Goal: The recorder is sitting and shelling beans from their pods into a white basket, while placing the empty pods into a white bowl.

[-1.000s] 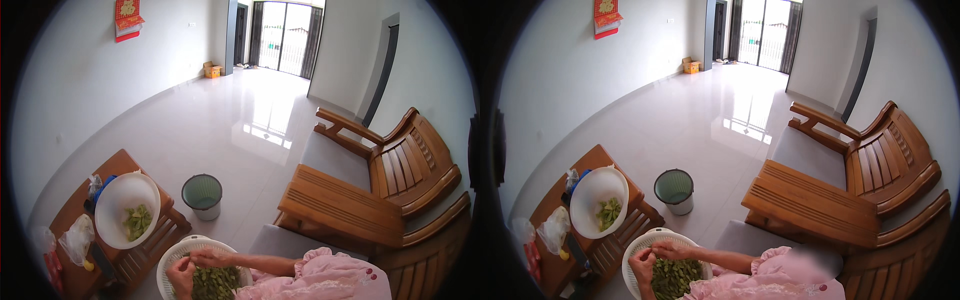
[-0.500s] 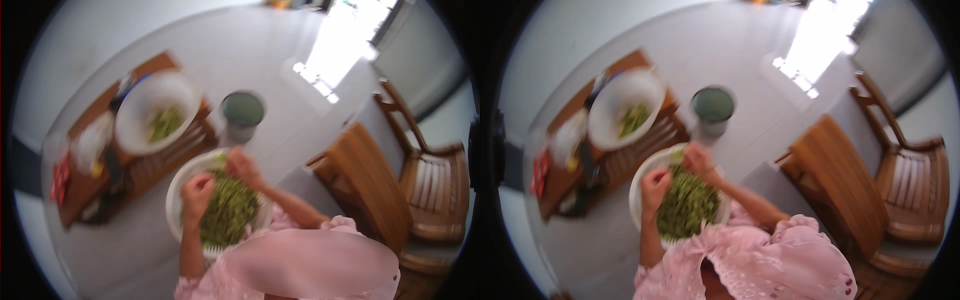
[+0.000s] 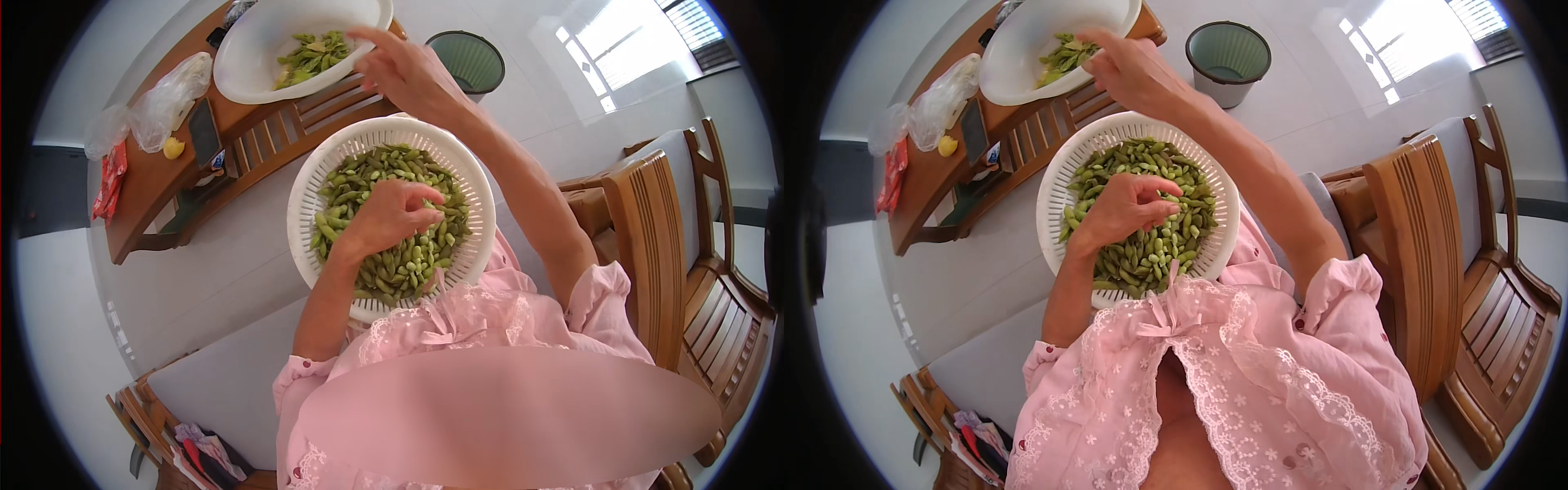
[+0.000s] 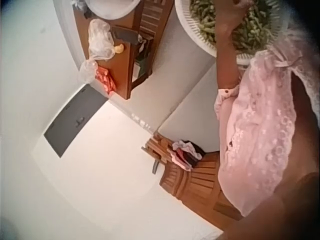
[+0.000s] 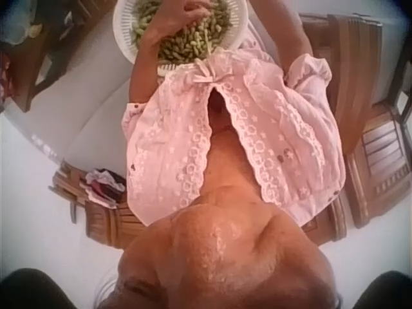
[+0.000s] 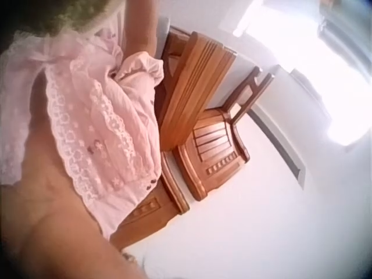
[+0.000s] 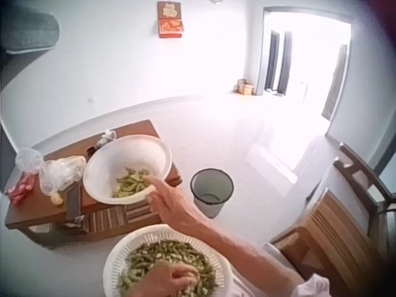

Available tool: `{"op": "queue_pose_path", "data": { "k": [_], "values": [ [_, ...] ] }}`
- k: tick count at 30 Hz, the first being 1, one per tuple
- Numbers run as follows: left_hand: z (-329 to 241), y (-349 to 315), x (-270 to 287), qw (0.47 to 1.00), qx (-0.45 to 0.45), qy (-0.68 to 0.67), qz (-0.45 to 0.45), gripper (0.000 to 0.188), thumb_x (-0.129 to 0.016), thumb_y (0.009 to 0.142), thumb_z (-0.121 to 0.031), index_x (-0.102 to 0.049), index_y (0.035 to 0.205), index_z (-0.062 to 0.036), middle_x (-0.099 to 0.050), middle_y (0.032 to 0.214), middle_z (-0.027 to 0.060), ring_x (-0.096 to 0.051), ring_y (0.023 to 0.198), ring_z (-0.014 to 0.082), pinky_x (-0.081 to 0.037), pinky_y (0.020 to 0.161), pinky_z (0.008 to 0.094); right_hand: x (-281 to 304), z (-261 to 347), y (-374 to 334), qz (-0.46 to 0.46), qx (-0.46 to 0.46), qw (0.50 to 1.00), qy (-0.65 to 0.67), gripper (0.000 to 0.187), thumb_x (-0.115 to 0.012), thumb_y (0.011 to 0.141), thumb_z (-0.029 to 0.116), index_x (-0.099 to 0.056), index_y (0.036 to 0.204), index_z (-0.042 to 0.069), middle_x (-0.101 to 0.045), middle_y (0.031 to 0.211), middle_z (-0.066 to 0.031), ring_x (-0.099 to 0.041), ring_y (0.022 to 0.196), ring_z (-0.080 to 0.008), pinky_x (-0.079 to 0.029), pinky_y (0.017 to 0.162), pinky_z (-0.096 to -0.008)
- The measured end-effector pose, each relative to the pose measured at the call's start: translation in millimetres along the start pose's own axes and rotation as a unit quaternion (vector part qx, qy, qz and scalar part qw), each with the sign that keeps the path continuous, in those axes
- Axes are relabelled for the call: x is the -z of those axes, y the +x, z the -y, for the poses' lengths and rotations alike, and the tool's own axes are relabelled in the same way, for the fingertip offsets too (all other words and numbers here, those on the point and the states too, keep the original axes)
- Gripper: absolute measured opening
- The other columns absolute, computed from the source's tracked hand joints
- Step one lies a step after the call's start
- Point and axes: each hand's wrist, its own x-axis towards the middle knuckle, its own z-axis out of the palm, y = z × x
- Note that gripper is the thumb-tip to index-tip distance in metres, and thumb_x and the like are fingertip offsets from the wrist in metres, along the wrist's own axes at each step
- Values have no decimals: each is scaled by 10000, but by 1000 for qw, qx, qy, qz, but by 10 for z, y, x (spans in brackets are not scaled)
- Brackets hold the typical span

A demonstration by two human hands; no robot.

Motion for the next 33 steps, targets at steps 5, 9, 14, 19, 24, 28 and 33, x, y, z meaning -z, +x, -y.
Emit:
{"op": "queue_pose_path", "data": {
  "k": [5, 9, 14, 19, 24, 28, 33],
  "values": [
    [162, 5, 253, 968, 45, -96, -229, 159, -557, 781, -90, -610, 893, 9, -580, 622, 26, -481, 468, 48, -392, 440, 177, 200, -251, -665, 148, -20, 982, -116, 201, -494, 787, 65, -573, 967, 22, -606, 776, -120, -597, 672, -232, -477, 636, -310],
    [206, 3, 282, 939, 4, -156, -307, 154, -549, 802, -95, -603, 892, 18, -569, 626, 13, -469, 483, 28, -384, 439, 159, 45, -356, -947, 166, -26, 955, -242, 125, -516, 726, 50, -604, 809, 17, -587, 791, -121, -600, 718, -252, -480, 627, -325],
    [214, -4, 287, 928, -3, -140, -345, 147, -551, 805, -105, -603, 886, 6, -571, 630, 12, -477, 489, 31, -402, 456, 157, -161, -306, -949, 199, 67, 867, -452, 84, -525, 678, 33, -527, 761, 23, -511, 751, -108, -564, 762, -254, -467, 668, -349],
    [288, 68, 165, 957, 11, -80, -279, 165, -540, 807, -118, -604, 918, -16, -578, 659, 9, -487, 509, 34, -389, 453, 148, -60, -355, -971, 230, 146, 859, -434, 109, -539, 676, 54, -566, 777, 22, -556, 806, -108, -573, 797, -232, -461, 699, -318],
    [197, 100, 96, 959, -7, -93, -267, 155, -550, 796, -105, -604, 897, -1, -576, 649, 7, -492, 515, 42, -402, 471, 158, -78, -393, -975, 220, 134, 870, -420, 129, -561, 658, 39, -524, 779, 18, -551, 795, -120, -570, 778, -233, -455, 690, -322],
    [225, 81, 91, 955, -3, -86, -283, 152, -547, 802, -102, -601, 895, 6, -574, 649, 9, -491, 517, 43, -400, 471, 160, -27, -356, -983, 248, 112, 852, -448, 163, -566, 641, 35, -528, 796, 1, -548, 774, -118, -573, 754, -247, -464, 653, -331],
    [287, 66, 150, 927, -11, -161, -339, 171, -541, 807, -99, -589, 929, 12, -595, 720, 40, -520, 561, 62, -417, 492, 182, 163, 23, -849, 162, -41, 962, -214, 157, -595, 705, 69, -516, 816, -9, -565, 740, -117, -569, 664, -186, -468, 608, -304]
  ]
}}
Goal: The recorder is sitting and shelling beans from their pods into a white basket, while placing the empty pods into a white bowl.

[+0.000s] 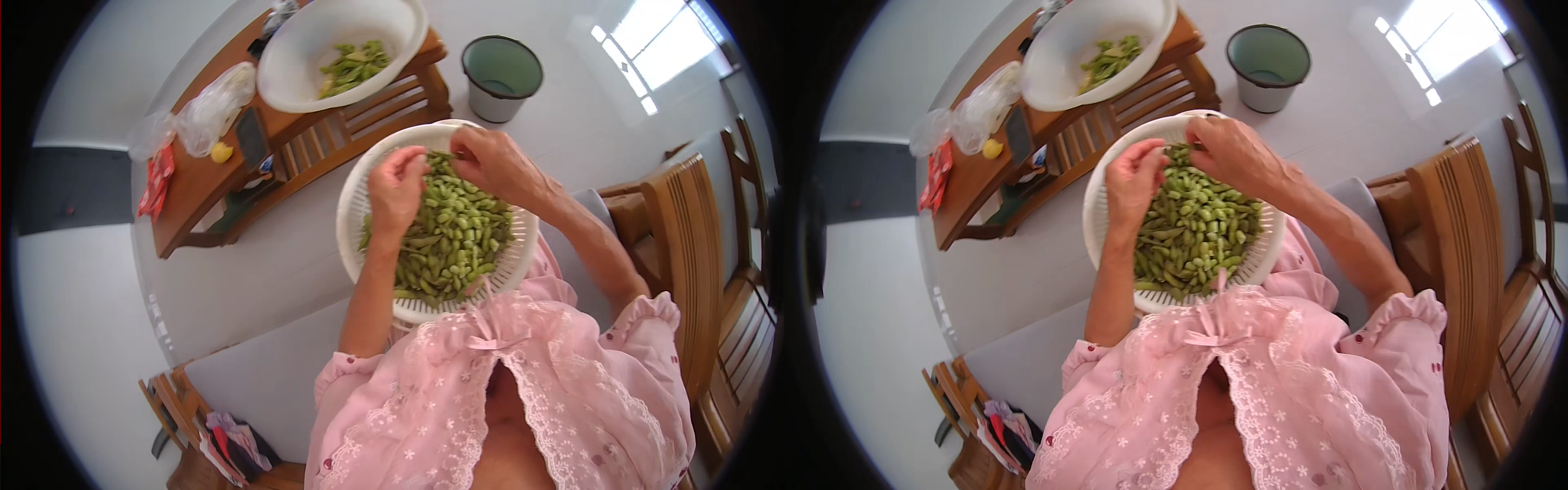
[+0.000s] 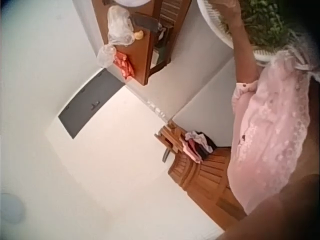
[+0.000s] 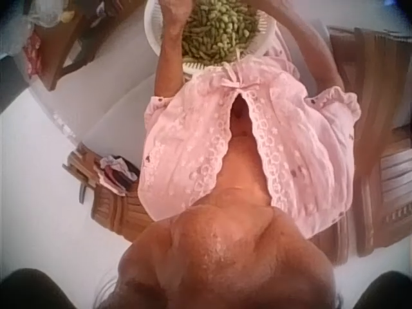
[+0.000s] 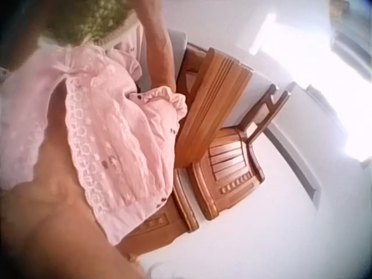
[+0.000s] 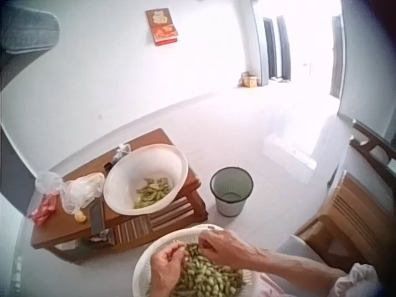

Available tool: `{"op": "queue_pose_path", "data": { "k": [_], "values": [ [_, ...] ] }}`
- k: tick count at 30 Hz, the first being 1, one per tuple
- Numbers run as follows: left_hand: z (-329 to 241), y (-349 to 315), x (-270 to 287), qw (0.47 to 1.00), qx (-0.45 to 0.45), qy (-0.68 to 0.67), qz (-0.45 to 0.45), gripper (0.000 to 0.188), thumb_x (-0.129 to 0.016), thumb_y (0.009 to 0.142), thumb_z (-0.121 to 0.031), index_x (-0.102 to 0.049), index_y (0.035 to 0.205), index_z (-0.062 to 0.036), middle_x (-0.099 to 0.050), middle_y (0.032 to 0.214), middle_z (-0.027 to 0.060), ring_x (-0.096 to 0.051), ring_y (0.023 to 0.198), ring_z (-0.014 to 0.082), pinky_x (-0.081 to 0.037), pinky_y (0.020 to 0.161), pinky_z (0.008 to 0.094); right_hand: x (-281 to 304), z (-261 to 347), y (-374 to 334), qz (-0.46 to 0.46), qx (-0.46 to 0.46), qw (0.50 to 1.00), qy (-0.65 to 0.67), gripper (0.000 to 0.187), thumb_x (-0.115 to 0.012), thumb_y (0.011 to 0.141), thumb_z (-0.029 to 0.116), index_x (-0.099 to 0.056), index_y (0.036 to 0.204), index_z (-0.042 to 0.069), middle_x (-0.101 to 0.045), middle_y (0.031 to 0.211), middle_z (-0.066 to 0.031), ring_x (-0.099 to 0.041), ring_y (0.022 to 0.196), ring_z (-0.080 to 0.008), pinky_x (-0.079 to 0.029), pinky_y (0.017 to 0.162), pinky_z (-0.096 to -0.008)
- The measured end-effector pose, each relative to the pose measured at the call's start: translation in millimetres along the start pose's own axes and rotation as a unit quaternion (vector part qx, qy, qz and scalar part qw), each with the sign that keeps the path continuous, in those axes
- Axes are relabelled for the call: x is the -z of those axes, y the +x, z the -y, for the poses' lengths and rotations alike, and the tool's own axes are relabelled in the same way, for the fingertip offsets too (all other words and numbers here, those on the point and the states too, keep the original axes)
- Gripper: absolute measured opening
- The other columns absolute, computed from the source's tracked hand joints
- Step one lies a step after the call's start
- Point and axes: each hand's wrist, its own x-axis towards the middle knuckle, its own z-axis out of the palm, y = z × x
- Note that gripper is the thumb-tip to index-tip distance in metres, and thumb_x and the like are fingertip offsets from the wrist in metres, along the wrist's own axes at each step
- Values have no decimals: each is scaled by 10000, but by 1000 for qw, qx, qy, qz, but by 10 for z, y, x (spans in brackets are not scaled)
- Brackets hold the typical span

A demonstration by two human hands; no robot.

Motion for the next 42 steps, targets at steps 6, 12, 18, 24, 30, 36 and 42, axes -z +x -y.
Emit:
{"op": "queue_pose_path", "data": {
  "k": [6, 12, 18, 24, 30, 36, 42],
  "values": [
    [-160, -24, -18, 966, 24, -225, 124, 232, -570, 812, -114, -567, 989, 36, -593, 790, 66, -522, 599, 89, -405, 485, 189, -233, -85, -18, -69, -103, 797, 591, 157, -551, 835, 139, -480, 871, 4, -579, 747, -44, -533, 637, -79, -453, 575, -201],
    [-91, -25, -4, 989, 18, -126, 79, 220, -603, 790, -114, -588, 940, 45, -589, 705, 52, -497, 524, 83, -387, 447, 191, -406, -60, -82, -77, -106, 784, 607, 184, -543, 832, 121, -506, 934, -28, -584, 749, -59, -539, 633, -92, -461, 576, -212],
    [-52, -20, -17, 992, 26, -97, 72, 184, -607, 787, -117, -605, 883, 40, -579, 672, 47, -483, 496, 72, -367, 417, 185, -426, -9, -180, -122, -52, 937, 324, 237, -538, 800, 79, -533, 1012, -27, -591, 740, -138, -584, 619, -176, -469, 564, -291],
    [-68, 5, -18, 992, 52, -89, 78, 162, -614, 779, -115, -605, 844, 33, -566, 639, 44, -483, 476, 81, -359, 396, 187, -526, -58, -183, -218, 12, 951, 217, 237, -544, 790, 81, -537, 1009, -11, -593, 807, -190, -592, 718, -291, -466, 637, -343],
    [-76, -28, 14, 991, 80, -70, 80, 141, -606, 775, -96, -604, 815, 39, -553, 611, 36, -462, 450, 70, -324, 369, 178, -490, -38, -213, -183, 14, 970, 161, 250, -559, 762, 77, -520, 995, -3, -585, 827, -184, -576, 779, -319, -464, 658, -362],
    [-47, -68, -65, 995, 75, -41, 48, 118, -589, 746, -69, -607, 779, 42, -534, 581, 19, -443, 431, 54, -311, 367, 169, -541, -43, -248, -137, 37, 983, 112, 179, -508, 755, 53, -434, 904, -11, -579, 749, -161, -589, 731, -321, -464, 627, -376],
    [15, -73, -45, 999, 25, -22, 30, 136, -589, 764, -77, -590, 822, 46, -536, 585, 25, -431, 418, 60, -295, 353, 173, -583, -17, -256, -170, 22, 978, 119, 176, -507, 752, 49, -447, 907, -9, -584, 734, -183, -591, 731, -326, -467, 627, -382]
  ]
}}
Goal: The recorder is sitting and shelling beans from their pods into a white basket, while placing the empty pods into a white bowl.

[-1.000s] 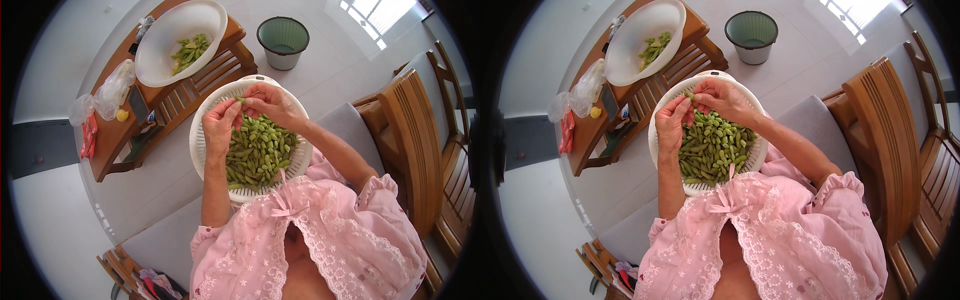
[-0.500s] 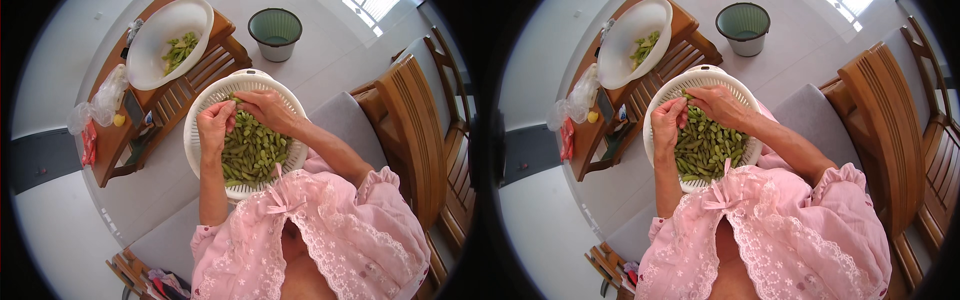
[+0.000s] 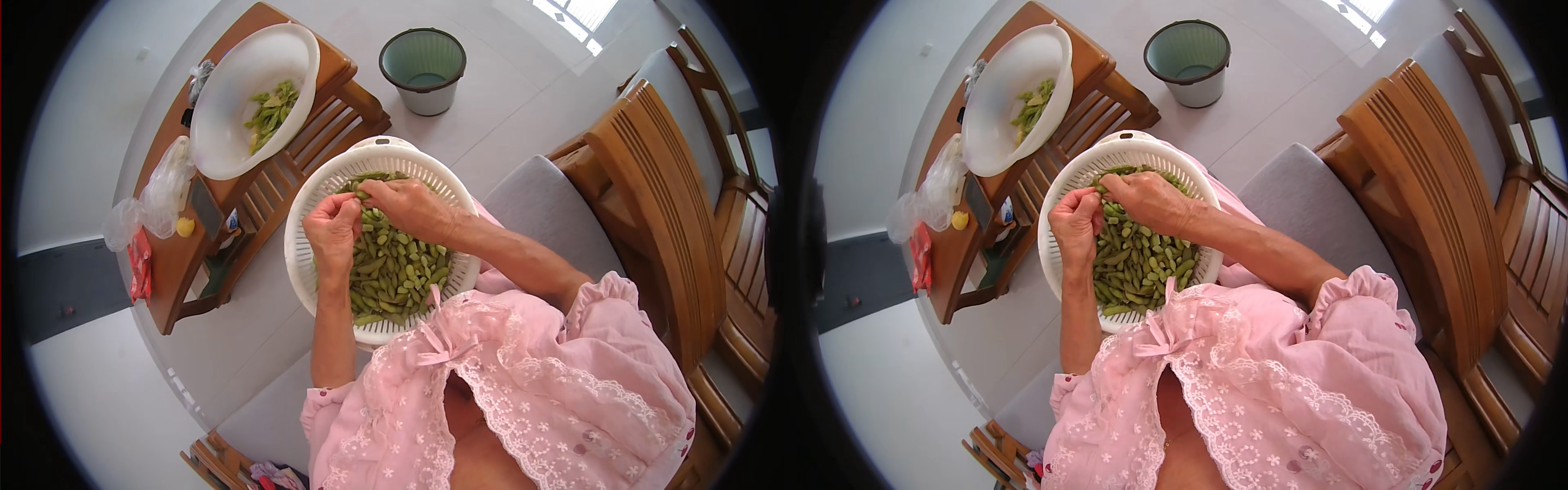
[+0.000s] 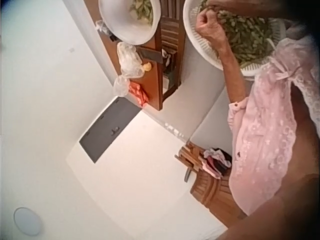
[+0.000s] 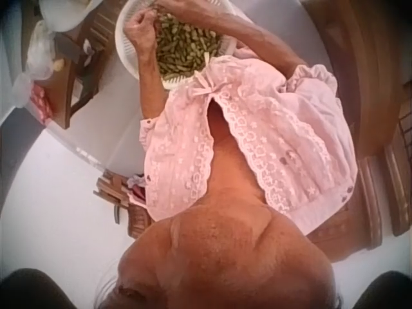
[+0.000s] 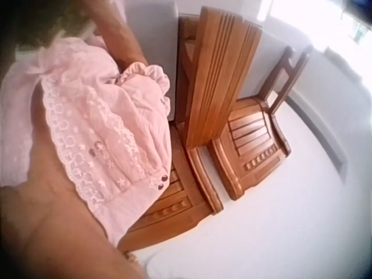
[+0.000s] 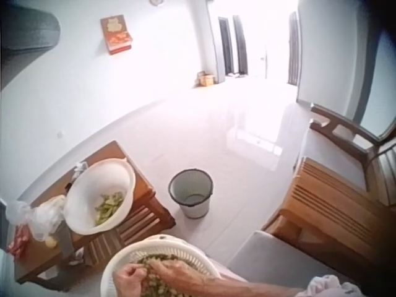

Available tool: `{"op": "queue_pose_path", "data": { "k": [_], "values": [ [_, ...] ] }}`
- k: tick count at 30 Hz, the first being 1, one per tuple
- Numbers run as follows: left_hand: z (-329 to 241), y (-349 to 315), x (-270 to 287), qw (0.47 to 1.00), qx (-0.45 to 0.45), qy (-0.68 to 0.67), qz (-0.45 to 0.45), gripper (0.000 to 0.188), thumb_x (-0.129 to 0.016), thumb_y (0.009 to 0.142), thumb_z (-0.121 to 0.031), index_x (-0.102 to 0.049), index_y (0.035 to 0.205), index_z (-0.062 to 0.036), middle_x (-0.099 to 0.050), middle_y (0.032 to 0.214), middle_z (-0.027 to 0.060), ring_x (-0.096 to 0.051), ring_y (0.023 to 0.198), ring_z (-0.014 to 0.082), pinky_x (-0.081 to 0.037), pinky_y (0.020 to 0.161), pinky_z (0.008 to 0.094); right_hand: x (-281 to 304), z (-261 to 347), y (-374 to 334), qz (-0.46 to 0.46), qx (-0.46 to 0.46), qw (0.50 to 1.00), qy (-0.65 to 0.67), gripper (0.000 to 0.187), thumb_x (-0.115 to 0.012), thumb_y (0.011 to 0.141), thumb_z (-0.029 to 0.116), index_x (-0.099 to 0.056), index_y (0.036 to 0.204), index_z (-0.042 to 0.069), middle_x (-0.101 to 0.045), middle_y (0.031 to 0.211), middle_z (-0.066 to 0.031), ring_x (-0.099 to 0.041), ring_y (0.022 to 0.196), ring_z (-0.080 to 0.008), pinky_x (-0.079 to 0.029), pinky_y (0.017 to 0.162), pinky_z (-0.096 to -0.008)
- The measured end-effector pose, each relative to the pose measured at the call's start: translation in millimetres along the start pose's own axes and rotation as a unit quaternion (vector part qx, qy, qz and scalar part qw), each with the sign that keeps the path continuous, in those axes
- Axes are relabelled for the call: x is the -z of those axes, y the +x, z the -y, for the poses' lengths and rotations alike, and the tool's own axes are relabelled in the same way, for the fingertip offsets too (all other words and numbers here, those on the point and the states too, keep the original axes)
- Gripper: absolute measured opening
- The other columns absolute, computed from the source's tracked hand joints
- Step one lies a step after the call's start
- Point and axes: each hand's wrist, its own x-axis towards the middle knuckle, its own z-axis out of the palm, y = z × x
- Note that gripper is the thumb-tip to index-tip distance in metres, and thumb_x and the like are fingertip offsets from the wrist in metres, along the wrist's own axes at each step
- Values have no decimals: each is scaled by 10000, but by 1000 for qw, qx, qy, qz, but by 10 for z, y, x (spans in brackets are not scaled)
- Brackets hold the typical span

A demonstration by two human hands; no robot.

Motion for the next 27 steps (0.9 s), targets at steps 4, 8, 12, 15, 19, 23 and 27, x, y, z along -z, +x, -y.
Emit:
{"op": "queue_pose_path", "data": {
  "k": [4, 8, 12, 15, 19, 23, 27],
  "values": [
    [-36, 18, -20, 998, 18, -58, 36, 153, -605, 770, -97, -598, 847, 35, -550, 604, 26, -436, 427, 60, -294, 359, 171, -44, -82, 36, -48, -21, 998, 47, 178, -528, 777, 92, -478, 928, 12, -582, 736, -194, -589, 733, -328, -466, 632, -386],
    [-36, 34, -26, 996, 28, -61, 51, 157, -625, 765, -108, -608, 846, 26, -562, 621, 28, -451, 441, 59, -297, 364, 165, -32, -91, 7, -43, -34, 997, 47, 179, -531, 792, 119, -487, 939, 27, -576, 724, -201, -590, 716, -323, -464, 621, -389],
    [-61, 22, -39, 997, 50, -47, 41, 139, -624, 756, -85, -609, 834, 30, -557, 607, 29, -452, 436, 56, -300, 359, 162, -30, -128, -14, -28, -7, 999, 34, 175, -523, 786, 91, -476, 933, 7, -582, 731, -198, -593, 713, -318, -465, 617, -384],
    [-33, -2, -43, 998, 32, -44, 19, 124, -611, 750, -60, -606, 830, 35, -543, 583, 25, -441, 419, 56, -298, 348, 163, -27, -105, -10, -24, 22, 999, 18, 177, -519, 786, 79, -469, 936, -4, -587, 739, -196, -594, 709, -321, -468, 617, -380],
    [-18, -25, -83, 999, -10, -34, -5, 120, -602, 739, -45, -600, 823, 41, -526, 563, 23, -430, 402, 62, -294, 335, 171, -16, -93, -15, -41, 29, 998, 38, 178, -526, 787, 80, -475, 936, -5, -591, 730, -192, -596, 701, -321, -471, 614, -383],
    [11, -20, -68, 999, -26, -23, -17, 139, -596, 740, -47, -593, 845, 43, -509, 544, 20, -417, 388, 68, -285, 328, 178, 38, -16, -8, -23, -29, 993, 113, 156, -542, 783, 92, -512, 904, -3, -587, 716, -193, -596, 685, -315, -470, 605, -378],
    [31, -14, -54, 999, -7, -47, -8, 144, -596, 757, -62, -590, 862, 36, -516, 562, 21, -428, 407, 68, -294, 345, 177, 26, -35, 9, -30, -78, 984, 159, 154, -548, 783, 111, -533, 892, 4, -581, 711, -192, -590, 653, -312, -463, 585, -364]
  ]
}}
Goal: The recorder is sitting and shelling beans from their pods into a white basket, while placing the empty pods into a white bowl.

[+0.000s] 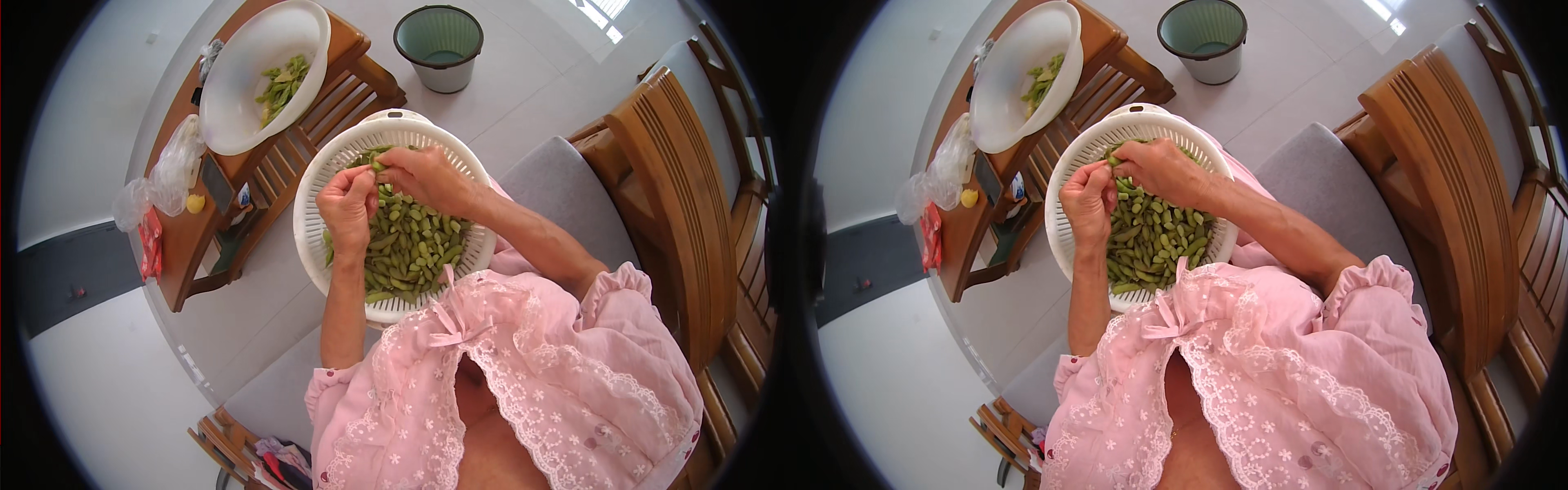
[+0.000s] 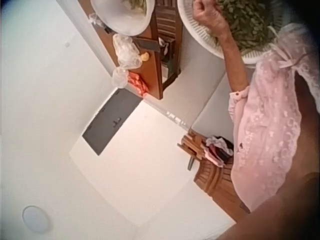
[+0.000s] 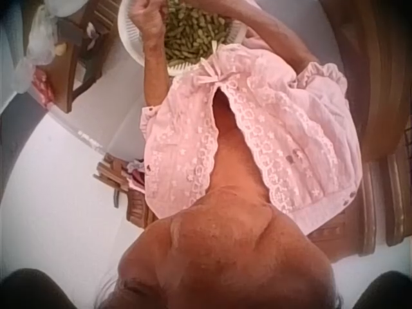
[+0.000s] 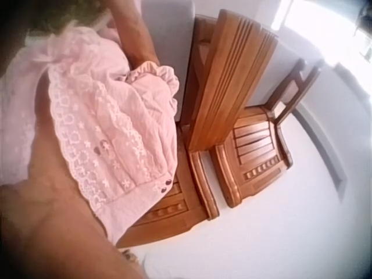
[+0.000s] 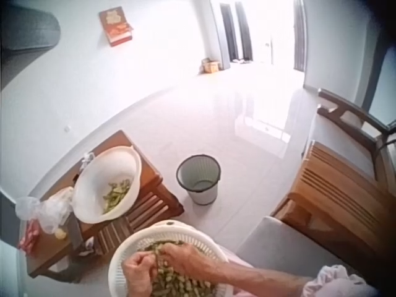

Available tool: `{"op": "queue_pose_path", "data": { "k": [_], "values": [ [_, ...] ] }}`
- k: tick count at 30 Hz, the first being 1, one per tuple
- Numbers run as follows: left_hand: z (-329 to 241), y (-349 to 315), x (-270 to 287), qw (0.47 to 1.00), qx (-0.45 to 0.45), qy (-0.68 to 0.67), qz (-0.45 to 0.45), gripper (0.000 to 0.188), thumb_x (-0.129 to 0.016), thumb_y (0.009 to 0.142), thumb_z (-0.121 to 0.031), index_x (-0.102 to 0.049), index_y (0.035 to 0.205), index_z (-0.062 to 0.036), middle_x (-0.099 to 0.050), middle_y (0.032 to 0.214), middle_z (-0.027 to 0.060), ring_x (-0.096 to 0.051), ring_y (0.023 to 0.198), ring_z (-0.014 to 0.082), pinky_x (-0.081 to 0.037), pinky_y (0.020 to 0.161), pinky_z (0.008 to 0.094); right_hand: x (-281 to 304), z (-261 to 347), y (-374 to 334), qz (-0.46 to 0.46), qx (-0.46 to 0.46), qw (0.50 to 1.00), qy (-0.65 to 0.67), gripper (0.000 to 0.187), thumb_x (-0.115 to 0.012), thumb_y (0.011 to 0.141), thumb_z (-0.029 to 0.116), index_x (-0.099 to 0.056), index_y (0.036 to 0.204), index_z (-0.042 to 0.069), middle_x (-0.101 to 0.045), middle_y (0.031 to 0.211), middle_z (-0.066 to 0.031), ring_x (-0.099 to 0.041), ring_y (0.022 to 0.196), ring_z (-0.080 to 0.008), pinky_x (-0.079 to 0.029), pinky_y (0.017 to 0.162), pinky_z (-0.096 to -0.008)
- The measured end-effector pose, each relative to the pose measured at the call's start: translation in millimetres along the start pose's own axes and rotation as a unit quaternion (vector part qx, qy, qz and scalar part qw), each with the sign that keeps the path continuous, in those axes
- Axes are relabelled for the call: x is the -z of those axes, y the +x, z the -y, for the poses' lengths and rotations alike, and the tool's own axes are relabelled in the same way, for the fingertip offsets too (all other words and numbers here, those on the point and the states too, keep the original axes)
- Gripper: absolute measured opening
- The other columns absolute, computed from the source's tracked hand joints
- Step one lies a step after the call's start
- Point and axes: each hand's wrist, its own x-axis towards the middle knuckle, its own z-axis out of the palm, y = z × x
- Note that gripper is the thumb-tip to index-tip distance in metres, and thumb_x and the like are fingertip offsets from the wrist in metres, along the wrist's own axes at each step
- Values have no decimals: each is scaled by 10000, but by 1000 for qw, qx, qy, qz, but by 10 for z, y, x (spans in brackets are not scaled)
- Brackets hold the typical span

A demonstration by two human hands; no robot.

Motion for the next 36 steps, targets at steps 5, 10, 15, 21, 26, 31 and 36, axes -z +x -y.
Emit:
{"op": "queue_pose_path", "data": {
  "k": [5, 10, 15, 21, 26, 31, 36],
  "values": [
    [-73, 33, 24, 996, 52, -38, 66, 163, -610, 785, -117, -593, 874, 19, -556, 639, 30, -467, 473, 63, -319, 392, 158, 62, 5, 18, -6, -1, 1000, -1, 164, -544, 791, 126, -530, 902, 6, -577, 708, -189, -582, 650, -320, -459, 584, -363],
    [-83, 22, 18, 997, 49, -1, 66, 154, -618, 779, -119, -601, 850, 17, -554, 626, 22, -465, 466, 59, -312, 384, 155, 32, -51, 2, -9, 24, 1000, 1, 160, -545, 797, 143, -521, 886, 13, -572, 695, -192, -572, 657, -343, -452, 587, -383],
    [-105, -3, -15, 998, 47, 11, 51, 117, -618, 763, -79, -610, 817, 24, -548, 604, 12, -455, 449, 47, -320, 383, 151, 28, -54, -7, 30, 5, 997, -69, 167, -555, 791, 158, -506, 863, 15, -567, 689, -203, -568, 673, -359, -444, 595, -409],
    [-57, -42, -65, 1000, 13, 10, 13, 80, -585, 742, -22, -602, 795, 35, -525, 571, 6, -441, 434, 46, -315, 382, 155, 25, -58, -29, 34, 16, 998, -52, 169, -567, 779, 135, -517, 870, 2, -572, 696, -207, -571, 672, -353, -448, 596, -404],
    [-2, -39, -48, 1000, -19, 6, 3, 82, -576, 739, -21, -582, 787, 45, -515, 566, 12, -426, 419, 54, -313, 374, 165, 40, 7, -18, 40, -6, 999, -3, 135, -556, 779, 95, -538, 853, -17, -575, 665, -181, -586, 618, -289, -459, 566, -356],
    [-23, -4, -29, 1000, 15, -21, -9, 103, -583, 731, -38, -564, 794, 42, -500, 556, 13, -416, 406, 56, -297, 354, 174, 61, 33, 37, 77, -131, 981, 125, 132, -542, 799, 80, -555, 821, -50, -579, 615, -94, -581, 560, -138, -465, 501, -266],
    [-12, 23, -7, 998, 31, -46, -11, 107, -579, 731, -48, -554, 798, 31, -481, 543, 6, -402, 387, 60, -282, 333, 182, 86, -1, 84, 109, -176, 919, 336, 216, -469, 875, 138, -560, 819, -49, -591, 673, -58, -563, 575, -93, -473, 505, -211]
  ]
}}
